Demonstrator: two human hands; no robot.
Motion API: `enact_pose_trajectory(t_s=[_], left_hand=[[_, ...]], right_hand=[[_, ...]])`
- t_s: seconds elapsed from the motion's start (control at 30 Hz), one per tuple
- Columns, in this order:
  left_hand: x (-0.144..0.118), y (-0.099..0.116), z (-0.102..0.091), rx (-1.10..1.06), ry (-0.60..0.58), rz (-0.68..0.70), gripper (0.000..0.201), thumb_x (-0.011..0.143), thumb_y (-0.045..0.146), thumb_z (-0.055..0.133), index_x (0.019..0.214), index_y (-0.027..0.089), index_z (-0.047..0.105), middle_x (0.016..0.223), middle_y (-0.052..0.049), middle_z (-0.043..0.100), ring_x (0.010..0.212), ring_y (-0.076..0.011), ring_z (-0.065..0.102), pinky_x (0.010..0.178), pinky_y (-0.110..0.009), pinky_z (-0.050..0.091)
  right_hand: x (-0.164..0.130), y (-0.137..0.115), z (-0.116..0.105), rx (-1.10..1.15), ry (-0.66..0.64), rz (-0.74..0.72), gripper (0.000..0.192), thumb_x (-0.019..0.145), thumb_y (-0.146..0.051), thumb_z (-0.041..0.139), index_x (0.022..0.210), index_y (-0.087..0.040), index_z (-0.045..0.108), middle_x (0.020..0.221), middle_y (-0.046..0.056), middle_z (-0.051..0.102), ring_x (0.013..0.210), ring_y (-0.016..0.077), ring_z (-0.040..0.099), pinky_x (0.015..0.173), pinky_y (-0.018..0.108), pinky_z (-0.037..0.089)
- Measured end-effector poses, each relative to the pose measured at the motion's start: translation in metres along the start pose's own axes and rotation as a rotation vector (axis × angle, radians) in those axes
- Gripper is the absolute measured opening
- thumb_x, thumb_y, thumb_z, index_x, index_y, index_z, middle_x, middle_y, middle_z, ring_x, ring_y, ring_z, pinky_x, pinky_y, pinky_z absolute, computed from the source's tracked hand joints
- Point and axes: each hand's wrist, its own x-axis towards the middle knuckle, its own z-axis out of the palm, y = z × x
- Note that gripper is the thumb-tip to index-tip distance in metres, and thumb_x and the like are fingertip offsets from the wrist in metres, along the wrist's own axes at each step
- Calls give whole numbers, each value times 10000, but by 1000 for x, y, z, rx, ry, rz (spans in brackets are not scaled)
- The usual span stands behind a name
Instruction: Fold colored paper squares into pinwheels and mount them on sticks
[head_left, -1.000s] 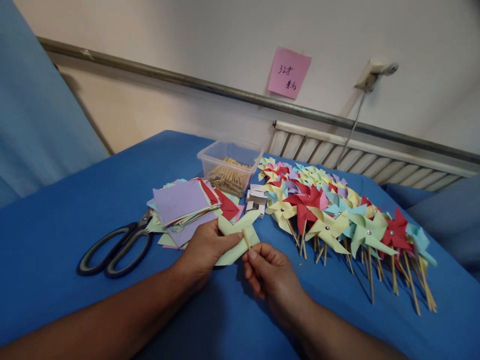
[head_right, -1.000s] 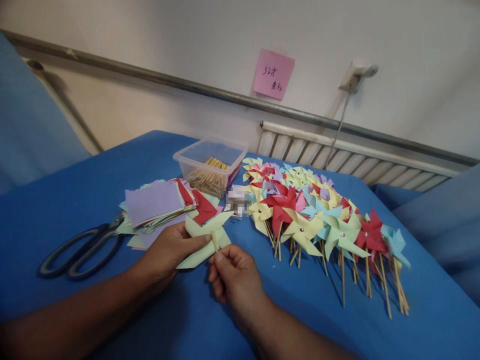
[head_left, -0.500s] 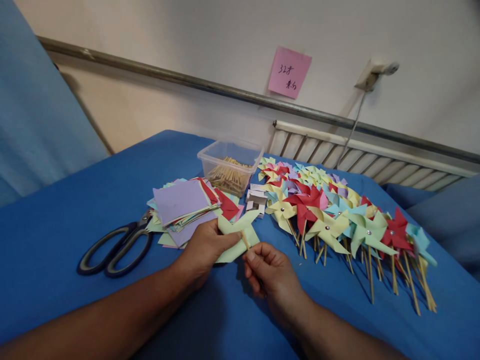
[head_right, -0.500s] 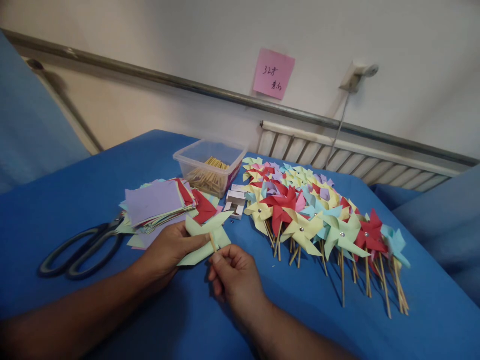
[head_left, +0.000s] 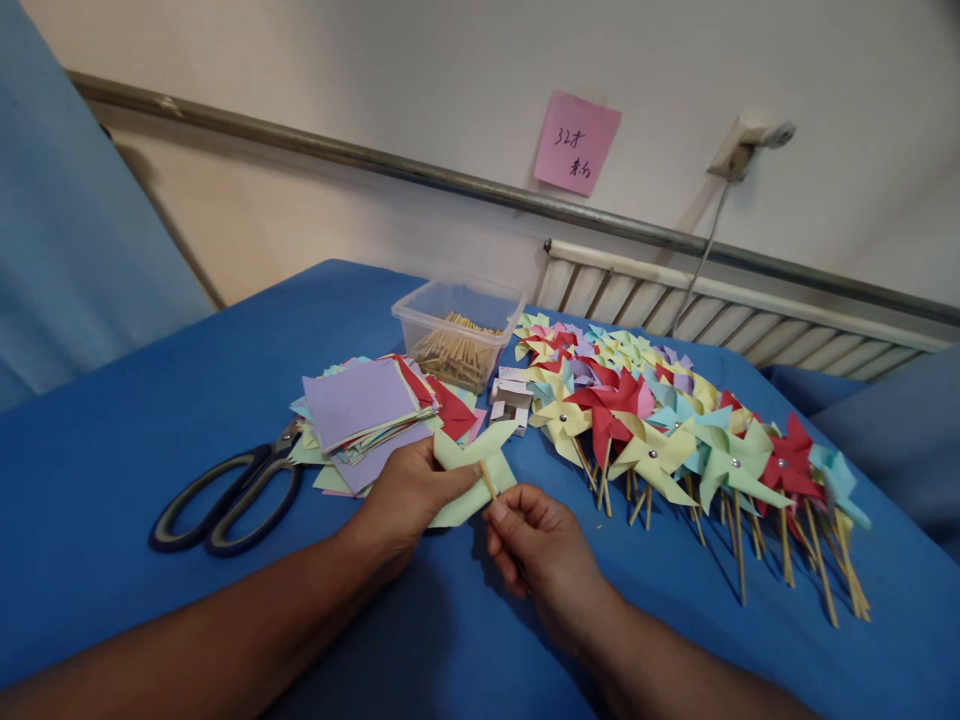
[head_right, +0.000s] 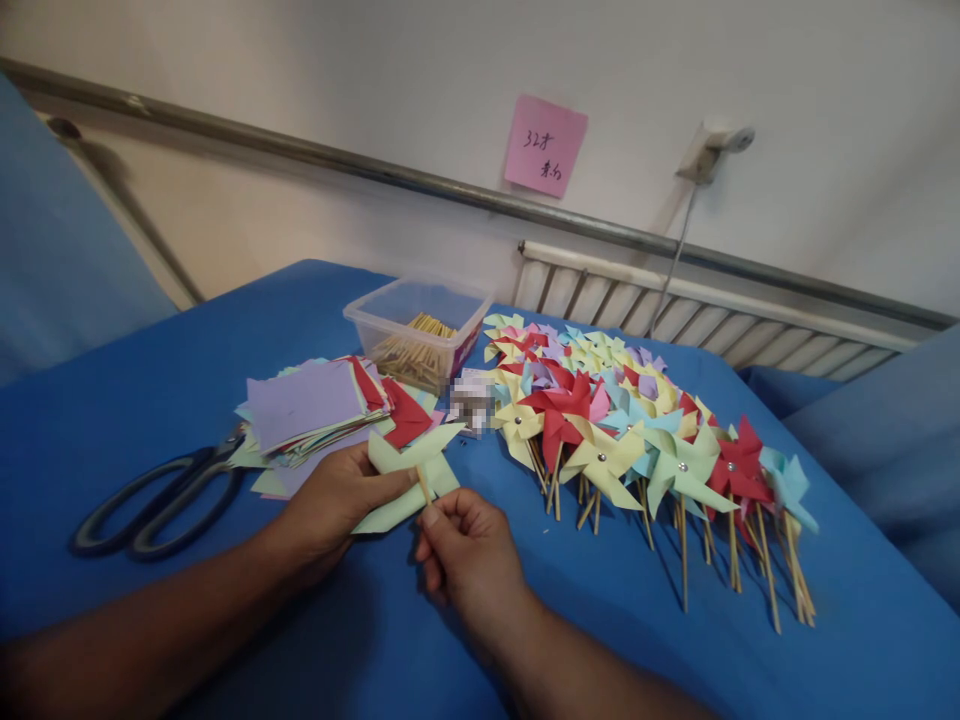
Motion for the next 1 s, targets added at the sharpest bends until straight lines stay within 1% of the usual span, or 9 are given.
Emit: enact_pose_trajectory(t_s=[0.07,0.23,0.37,0.47,0.63,0.8,0.9,1.0], left_hand=[[0,0,0,11,10,7,302,593,312,790,794,133,653,682,-28,706,567,-162,612,533,-255,455],[1,-2,-2,84,37,52,271,592,313,784,752,148,641,677,-15,695,588,-171,615,535,-255,455],[3,-4,-4,118,29,73,277,609,325,772,771,146,637,683,-11,687,614,-180,622,554,-264,466],[3,-5,-5,120,23,73,289,619,331,767,794,143,635,694,-14,688,619,-181,621,562,-270,470],[2,-3,-5,70,14,80,292,615,306,776,808,156,616,687,-3,684,616,-184,631,564,-271,472],[1,-3,-5,37,5,92,283,617,282,777,796,181,582,684,19,658,670,-201,657,603,-281,484],[0,-3,-6,54,6,99,262,647,307,757,783,181,573,670,17,653,633,-189,637,585,-277,470],[1,-3,-6,76,-11,118,255,688,342,729,802,174,573,689,7,664,617,-171,612,586,-275,463]], right_hand=[[0,1,0,-19,-4,5,459,628,-561,782,686,-174,543,461,-69,545,284,30,349,276,150,235],[2,3,-3,-52,18,6,427,669,-544,757,692,-177,540,433,-79,525,270,28,317,264,148,200],[2,1,-3,-75,7,34,445,651,-559,762,687,-179,534,430,-84,526,261,29,325,257,147,214],[3,1,-3,-71,9,27,440,659,-557,757,691,-176,541,422,-87,517,257,27,330,255,143,214],[5,5,-4,-59,26,27,438,649,-548,761,717,-164,561,476,-71,557,272,27,356,246,136,219],[3,-3,-3,-71,-9,55,459,643,-568,763,692,-166,547,451,-74,543,270,30,363,262,143,245],[2,-8,-2,-69,-28,77,489,612,-592,771,662,-169,530,416,-80,521,266,29,356,270,145,271],[2,-9,-1,-81,-18,95,517,581,-610,778,662,-174,514,389,-84,514,263,33,362,265,137,280]])
